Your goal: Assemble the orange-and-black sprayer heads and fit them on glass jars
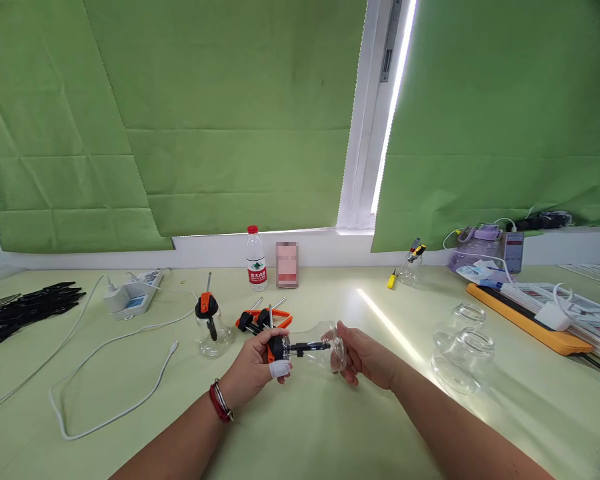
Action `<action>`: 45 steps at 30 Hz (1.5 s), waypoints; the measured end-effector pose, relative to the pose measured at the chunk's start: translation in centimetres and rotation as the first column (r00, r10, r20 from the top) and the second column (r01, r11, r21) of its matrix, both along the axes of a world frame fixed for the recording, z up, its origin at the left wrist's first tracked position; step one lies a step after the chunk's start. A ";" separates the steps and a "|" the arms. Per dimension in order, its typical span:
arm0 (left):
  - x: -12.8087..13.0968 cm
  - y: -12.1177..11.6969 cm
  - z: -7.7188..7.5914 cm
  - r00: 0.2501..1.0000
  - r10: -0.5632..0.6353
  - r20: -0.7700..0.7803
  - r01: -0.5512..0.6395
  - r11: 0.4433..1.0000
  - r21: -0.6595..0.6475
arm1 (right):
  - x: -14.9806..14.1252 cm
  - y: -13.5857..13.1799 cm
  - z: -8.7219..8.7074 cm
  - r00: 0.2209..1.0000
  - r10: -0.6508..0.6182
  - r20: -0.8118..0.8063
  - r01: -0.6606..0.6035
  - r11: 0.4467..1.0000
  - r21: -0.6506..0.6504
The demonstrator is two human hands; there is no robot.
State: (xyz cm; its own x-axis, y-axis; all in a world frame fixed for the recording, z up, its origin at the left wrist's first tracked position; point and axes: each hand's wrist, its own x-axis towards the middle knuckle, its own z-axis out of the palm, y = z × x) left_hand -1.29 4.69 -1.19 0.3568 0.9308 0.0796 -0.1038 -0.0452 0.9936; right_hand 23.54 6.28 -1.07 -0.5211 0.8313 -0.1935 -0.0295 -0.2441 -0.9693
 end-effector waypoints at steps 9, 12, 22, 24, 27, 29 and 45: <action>-0.3 0.6 -0.5 1.000 0.022 0.007 -0.022 1.000 0.018 | 0.8 -0.3 1.0 0.997 0.035 -0.075 -0.025 0.992 0.125; -0.2 0.5 -0.6 1.000 0.001 0.005 -0.001 1.000 0.014 | 0.4 -0.1 0.3 0.998 0.028 -0.056 -0.024 0.997 0.069; -0.2 0.3 -0.1 1.000 0.019 -0.019 -0.019 1.000 -0.005 | 0.7 -0.3 0.9 0.998 0.024 -0.057 -0.018 0.994 0.106; -0.2 0.3 -0.1 1.000 0.009 -0.010 -0.009 1.000 0.001 | 0.7 -0.3 0.9 0.996 0.041 -0.076 -0.032 0.993 0.113; -0.2 0.1 -0.2 1.000 -0.006 0.014 0.007 1.000 -0.013 | 0.4 -0.1 0.3 0.999 0.018 -0.048 -0.015 0.998 0.060; -0.2 0.1 -0.3 1.000 -0.014 0.014 0.015 1.000 -0.024 | 0.2 0.1 0.1 1.000 0.000 -0.002 0.001 0.999 0.043; -0.1 0.2 -0.2 1.000 0.005 0.012 -0.005 1.000 -0.006 | -0.2 0.0 0.0 0.999 0.001 0.052 -0.001 1.000 0.003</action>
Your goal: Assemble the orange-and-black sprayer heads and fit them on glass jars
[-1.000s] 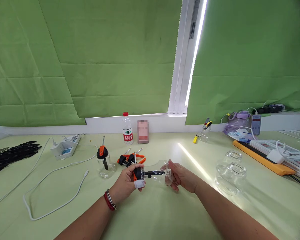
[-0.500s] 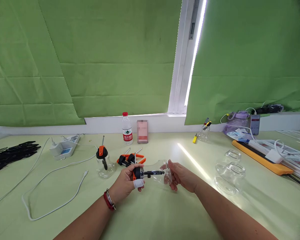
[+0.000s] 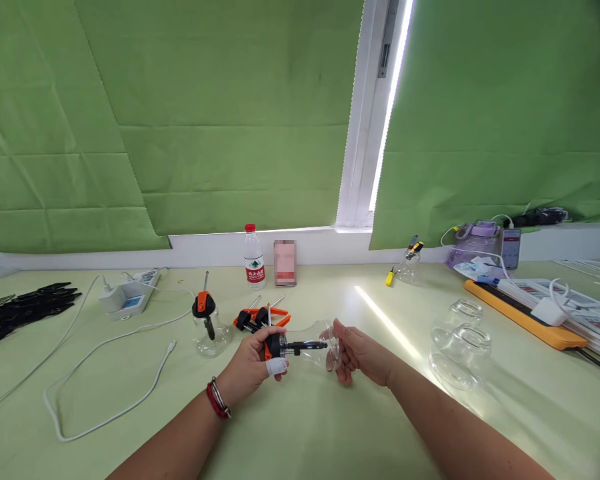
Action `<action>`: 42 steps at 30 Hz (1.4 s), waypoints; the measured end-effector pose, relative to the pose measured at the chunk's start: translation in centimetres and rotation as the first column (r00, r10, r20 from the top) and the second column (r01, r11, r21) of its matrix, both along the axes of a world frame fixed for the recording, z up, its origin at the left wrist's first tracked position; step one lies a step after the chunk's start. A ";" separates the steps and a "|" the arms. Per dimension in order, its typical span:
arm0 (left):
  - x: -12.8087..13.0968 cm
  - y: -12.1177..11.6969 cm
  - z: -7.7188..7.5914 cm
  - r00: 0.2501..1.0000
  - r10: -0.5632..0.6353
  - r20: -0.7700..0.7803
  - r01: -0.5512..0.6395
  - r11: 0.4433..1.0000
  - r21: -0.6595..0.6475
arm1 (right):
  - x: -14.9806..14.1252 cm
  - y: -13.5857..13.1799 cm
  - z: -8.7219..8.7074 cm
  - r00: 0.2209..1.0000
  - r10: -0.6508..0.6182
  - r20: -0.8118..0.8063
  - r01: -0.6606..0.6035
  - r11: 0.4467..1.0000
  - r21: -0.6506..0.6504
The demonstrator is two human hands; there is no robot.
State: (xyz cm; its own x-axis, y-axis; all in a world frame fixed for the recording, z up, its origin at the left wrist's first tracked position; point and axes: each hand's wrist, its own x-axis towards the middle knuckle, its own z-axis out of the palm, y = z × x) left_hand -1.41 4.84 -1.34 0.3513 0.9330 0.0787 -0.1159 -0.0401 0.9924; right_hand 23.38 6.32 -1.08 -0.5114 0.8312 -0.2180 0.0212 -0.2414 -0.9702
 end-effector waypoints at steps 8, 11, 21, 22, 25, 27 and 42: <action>-0.1 0.1 0.0 1.000 0.010 -0.018 -0.009 0.999 0.031 | 0.2 -0.4 0.6 0.994 0.008 -0.113 0.001 0.997 0.073; -0.1 0.1 -0.1 1.000 -0.005 -0.005 0.005 1.000 0.018 | 0.0 -0.1 0.2 1.000 -0.005 -0.020 0.005 1.000 0.006; 0.0 -0.1 0.1 1.000 -0.013 0.000 0.013 1.000 0.008 | 0.5 -0.4 0.8 0.995 0.046 -0.088 -0.039 0.996 0.080; 0.0 -0.1 0.1 1.000 -0.019 -0.001 0.019 1.000 0.004 | 0.4 -0.3 0.6 0.997 0.039 -0.066 -0.035 0.998 0.058; 0.0 -0.1 0.1 1.000 -0.026 -0.016 0.026 1.000 -0.006 | 0.3 0.0 0.2 1.000 0.015 0.005 -0.015 1.000 0.017; -0.1 0.1 0.0 1.000 -0.016 -0.018 0.016 1.000 -0.002 | 0.4 0.0 0.4 1.000 0.024 -0.001 -0.024 0.999 0.033; -0.1 -0.2 0.6 0.999 -0.008 -0.038 0.009 1.000 0.018 | 0.2 -0.4 0.8 0.999 0.029 -0.041 -0.026 0.996 0.089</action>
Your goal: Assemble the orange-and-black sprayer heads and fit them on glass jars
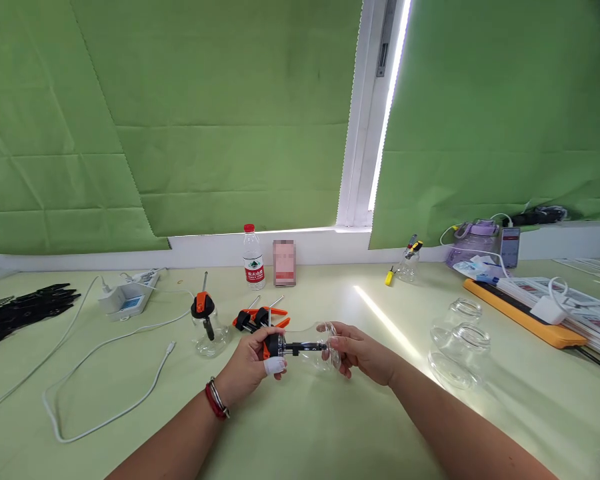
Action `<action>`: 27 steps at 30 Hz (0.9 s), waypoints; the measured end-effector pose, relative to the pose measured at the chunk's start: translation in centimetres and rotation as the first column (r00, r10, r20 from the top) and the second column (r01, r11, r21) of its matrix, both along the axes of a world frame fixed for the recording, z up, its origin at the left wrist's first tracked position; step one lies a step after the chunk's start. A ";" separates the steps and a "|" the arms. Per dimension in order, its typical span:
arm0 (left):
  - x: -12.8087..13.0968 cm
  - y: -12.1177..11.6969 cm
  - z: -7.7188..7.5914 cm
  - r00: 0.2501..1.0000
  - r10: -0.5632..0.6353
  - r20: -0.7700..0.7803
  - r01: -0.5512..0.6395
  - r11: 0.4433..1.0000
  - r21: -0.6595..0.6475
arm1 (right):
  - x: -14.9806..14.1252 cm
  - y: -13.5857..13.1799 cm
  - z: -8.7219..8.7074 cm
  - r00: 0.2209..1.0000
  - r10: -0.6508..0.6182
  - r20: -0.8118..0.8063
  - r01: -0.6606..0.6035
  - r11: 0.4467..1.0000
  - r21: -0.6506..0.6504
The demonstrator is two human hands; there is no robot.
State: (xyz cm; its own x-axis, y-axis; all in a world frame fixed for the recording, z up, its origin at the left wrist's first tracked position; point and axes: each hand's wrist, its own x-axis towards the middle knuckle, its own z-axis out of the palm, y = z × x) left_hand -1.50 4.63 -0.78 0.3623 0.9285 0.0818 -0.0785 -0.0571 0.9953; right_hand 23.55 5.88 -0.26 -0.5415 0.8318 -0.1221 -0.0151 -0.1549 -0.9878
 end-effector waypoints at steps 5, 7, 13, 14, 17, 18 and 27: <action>0.0 0.0 -0.2 0.999 0.019 -0.043 -0.018 0.999 0.030 | -0.3 0.1 -0.3 0.999 -0.021 -0.027 0.019 0.998 -0.061; 0.0 0.0 -0.2 0.997 0.030 -0.066 -0.027 0.999 0.046 | -0.4 0.1 -0.5 0.999 -0.025 -0.031 0.022 0.995 -0.092; 0.1 -0.2 0.1 0.995 0.046 -0.092 -0.041 0.998 0.056 | -0.5 0.2 -0.5 0.999 -0.039 -0.017 0.036 0.989 -0.143; 0.1 -0.2 0.1 0.995 0.047 -0.093 -0.042 0.998 0.056 | -0.5 0.2 -0.6 0.999 -0.036 -0.012 0.034 0.988 -0.147; 0.2 -0.2 0.0 0.994 0.043 -0.102 -0.037 0.997 0.061 | -0.4 0.4 -0.7 0.999 -0.032 0.003 0.033 0.988 -0.148; 0.2 -0.1 -0.1 0.993 0.040 -0.111 -0.033 0.997 0.063 | -0.3 0.5 -0.8 1.000 -0.025 0.008 0.026 0.990 -0.137; -0.2 -0.4 -0.5 0.964 0.100 -0.246 -0.032 0.963 0.267 | -0.2 -0.6 0.3 0.915 -0.153 0.375 -0.085 0.833 0.547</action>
State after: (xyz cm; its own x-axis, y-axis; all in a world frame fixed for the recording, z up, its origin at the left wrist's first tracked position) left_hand -1.75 4.25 -1.32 0.3413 0.9100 0.2352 0.1882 -0.3114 0.9315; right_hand 23.37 5.27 0.07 -0.5176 0.8404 0.1606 0.3901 0.3989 -0.8299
